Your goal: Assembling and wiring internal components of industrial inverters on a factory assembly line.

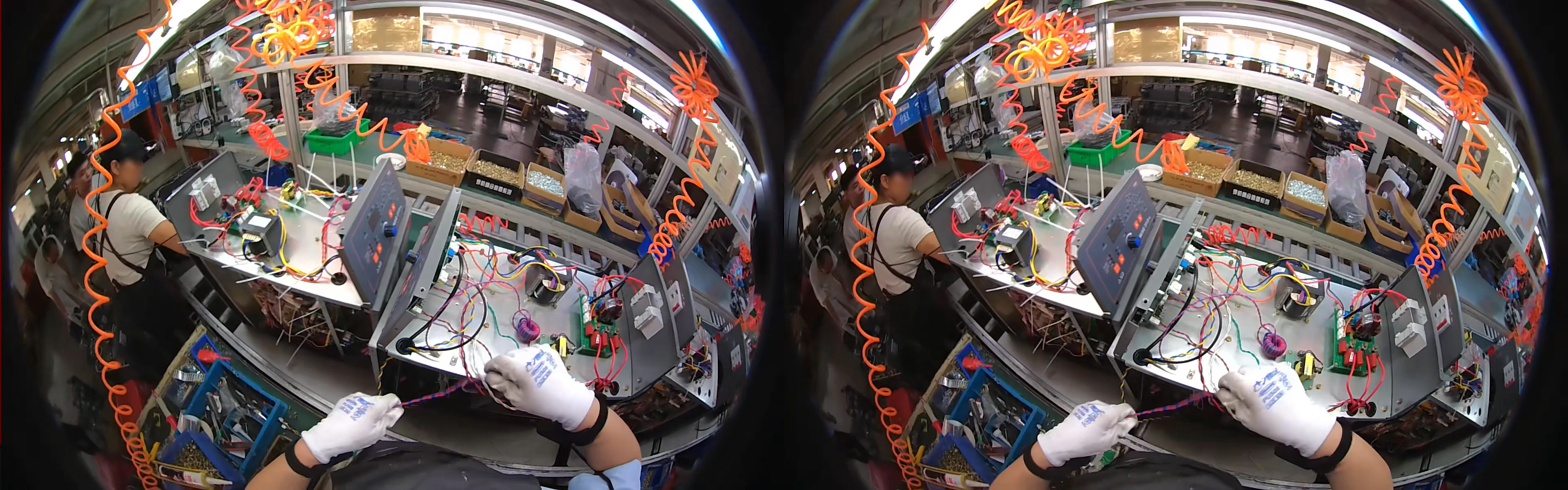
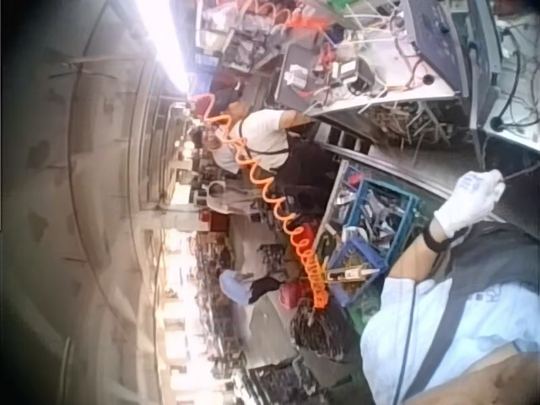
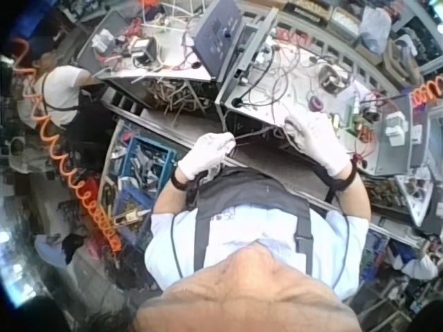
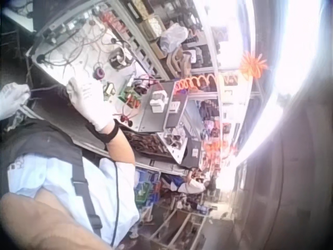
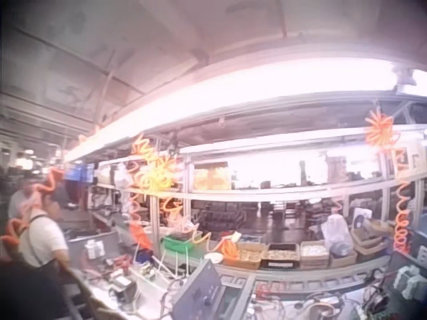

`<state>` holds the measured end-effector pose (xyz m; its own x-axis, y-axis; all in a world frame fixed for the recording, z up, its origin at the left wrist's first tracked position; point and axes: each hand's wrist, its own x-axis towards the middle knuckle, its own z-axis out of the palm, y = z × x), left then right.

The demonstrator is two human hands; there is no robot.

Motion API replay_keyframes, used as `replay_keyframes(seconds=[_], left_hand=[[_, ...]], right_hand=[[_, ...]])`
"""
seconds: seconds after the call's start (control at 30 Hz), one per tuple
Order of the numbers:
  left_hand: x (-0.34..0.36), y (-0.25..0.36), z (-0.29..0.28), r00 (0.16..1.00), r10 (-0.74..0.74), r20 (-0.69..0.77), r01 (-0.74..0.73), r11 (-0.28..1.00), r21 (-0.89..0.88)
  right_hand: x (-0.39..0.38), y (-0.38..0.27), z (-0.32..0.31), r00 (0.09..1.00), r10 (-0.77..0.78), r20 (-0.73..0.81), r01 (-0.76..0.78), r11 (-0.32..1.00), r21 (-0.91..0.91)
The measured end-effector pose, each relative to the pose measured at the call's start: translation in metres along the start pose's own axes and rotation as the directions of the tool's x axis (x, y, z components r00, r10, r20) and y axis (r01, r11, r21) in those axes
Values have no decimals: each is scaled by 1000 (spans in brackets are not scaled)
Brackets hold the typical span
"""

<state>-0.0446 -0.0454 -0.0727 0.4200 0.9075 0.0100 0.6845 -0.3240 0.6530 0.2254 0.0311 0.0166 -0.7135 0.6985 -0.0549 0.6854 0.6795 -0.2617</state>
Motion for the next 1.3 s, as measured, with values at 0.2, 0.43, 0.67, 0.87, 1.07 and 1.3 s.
replay_keyframes(seconds=[0.2,0.43,0.67,0.87,1.07,1.3], left_hand=[[24,16,17,992,120,-47,-111,981,157],[21,10,14,897,-442,-25,322,690,-648],[52,-56,68,981,-142,-134,-169,-276,-946],[76,-75,93,969,-102,-224,-245,-472,-847],[86,-85,105,973,27,-230,-170,-592,-788],[89,-87,111,969,107,-224,-49,-804,-593]], right_hand=[[22,-41,39,987,-113,112,70,939,335],[27,-16,51,997,17,-71,20,870,492],[87,-34,33,935,0,-355,39,994,104],[99,-37,42,963,-53,-264,28,995,-98],[105,-36,38,960,-106,-260,86,992,-87],[102,-35,35,980,-78,-182,62,994,-95]])
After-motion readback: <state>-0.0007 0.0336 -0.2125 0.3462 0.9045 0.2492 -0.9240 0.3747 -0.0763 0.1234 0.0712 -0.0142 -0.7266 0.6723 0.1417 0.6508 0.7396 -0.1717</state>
